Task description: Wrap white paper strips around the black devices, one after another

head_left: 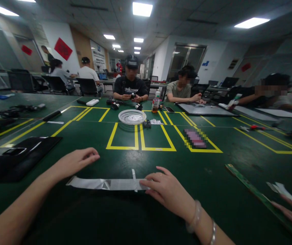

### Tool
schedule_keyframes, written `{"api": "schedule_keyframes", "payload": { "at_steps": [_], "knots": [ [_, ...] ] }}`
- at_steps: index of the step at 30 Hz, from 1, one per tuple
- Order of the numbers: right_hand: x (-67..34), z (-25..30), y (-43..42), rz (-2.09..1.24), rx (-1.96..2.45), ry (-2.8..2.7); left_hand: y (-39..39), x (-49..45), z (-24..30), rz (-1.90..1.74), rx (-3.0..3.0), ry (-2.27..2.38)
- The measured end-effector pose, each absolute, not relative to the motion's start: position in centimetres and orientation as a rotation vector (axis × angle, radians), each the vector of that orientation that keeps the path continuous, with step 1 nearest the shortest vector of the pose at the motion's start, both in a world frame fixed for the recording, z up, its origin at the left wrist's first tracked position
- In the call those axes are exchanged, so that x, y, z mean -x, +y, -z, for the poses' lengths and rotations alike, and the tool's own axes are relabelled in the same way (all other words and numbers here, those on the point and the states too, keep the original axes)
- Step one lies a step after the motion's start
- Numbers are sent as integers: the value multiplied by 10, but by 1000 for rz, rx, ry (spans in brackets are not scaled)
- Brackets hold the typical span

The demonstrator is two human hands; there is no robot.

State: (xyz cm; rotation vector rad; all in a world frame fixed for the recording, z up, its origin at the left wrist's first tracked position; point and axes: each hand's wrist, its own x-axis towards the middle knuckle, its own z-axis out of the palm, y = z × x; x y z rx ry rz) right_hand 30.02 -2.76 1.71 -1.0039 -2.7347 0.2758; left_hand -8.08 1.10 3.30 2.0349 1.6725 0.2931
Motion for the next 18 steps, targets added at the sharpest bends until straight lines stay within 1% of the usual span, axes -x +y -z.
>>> {"api": "schedule_keyframes", "payload": {
  "at_steps": [2, 5, 9, 13, 18],
  "knots": [
    [-300, -17, -28, -298, 995, -2747, 25, 129, -19, -433, -1970, 2013],
    [-299, -16, -29, -320, 985, -2740, 38, 210, 14, -543, -1871, 2458],
    [-298, -17, -30, -307, 968, -2720, 41, 287, 51, -623, -1714, 2545],
    [-299, -17, -31, -308, 966, -2709, 34, 302, 55, -685, -1535, 2705],
    [-299, -16, -31, -307, 962, -2706, 19, 292, 40, -530, -1344, 2851]
  ]
}}
